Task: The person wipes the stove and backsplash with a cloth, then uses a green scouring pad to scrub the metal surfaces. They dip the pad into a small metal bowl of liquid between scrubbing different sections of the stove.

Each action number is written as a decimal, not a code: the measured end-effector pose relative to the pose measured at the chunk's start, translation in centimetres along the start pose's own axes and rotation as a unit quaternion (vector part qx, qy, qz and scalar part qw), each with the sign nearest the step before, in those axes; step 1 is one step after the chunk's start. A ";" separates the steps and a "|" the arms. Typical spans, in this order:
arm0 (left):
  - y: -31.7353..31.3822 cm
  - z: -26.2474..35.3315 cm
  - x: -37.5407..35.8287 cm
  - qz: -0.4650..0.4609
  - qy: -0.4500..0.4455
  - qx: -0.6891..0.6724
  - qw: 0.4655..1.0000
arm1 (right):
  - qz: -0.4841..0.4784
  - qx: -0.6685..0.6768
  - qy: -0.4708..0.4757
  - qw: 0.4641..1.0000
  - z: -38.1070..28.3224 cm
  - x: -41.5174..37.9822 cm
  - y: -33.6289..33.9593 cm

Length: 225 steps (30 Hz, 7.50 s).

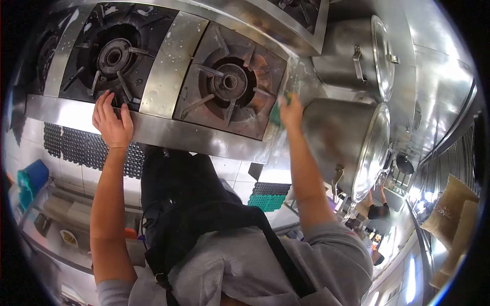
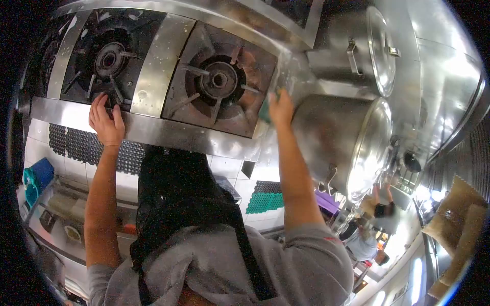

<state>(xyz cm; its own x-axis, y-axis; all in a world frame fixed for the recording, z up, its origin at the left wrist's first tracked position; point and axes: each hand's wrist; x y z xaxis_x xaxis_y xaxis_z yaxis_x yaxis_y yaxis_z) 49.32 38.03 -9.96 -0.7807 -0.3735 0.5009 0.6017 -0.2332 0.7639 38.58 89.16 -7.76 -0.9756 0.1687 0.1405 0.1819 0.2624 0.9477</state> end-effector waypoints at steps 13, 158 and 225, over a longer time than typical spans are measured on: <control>-0.3 -0.1 -0.2 -0.011 0.013 0.014 1.000 | 0.054 0.004 0.033 0.998 -0.1 9.0 -2.2; -1.2 -15.7 4.7 0.149 0.055 0.152 0.975 | 0.126 -0.081 -0.123 0.981 0.1 -13.4 -0.8; -2.3 -19.0 5.0 0.093 0.119 0.159 0.976 | 0.157 -0.025 0.120 0.980 -1.3 -8.9 -1.7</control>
<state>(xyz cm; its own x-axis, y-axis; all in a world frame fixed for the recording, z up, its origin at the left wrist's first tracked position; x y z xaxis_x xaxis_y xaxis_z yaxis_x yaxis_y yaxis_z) 47.29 19.60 -16.94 -0.5786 -0.5902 0.5630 0.6166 0.1354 0.7756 46.84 86.00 -10.26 -0.8741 0.0045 0.4858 0.4780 0.1860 0.8584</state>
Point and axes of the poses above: each hand's wrist, its own x-axis towards the middle knuckle, its own y-axis out of the back of the hand, z = x × y, and after that the axes turned 7 degrees about z, right-handed
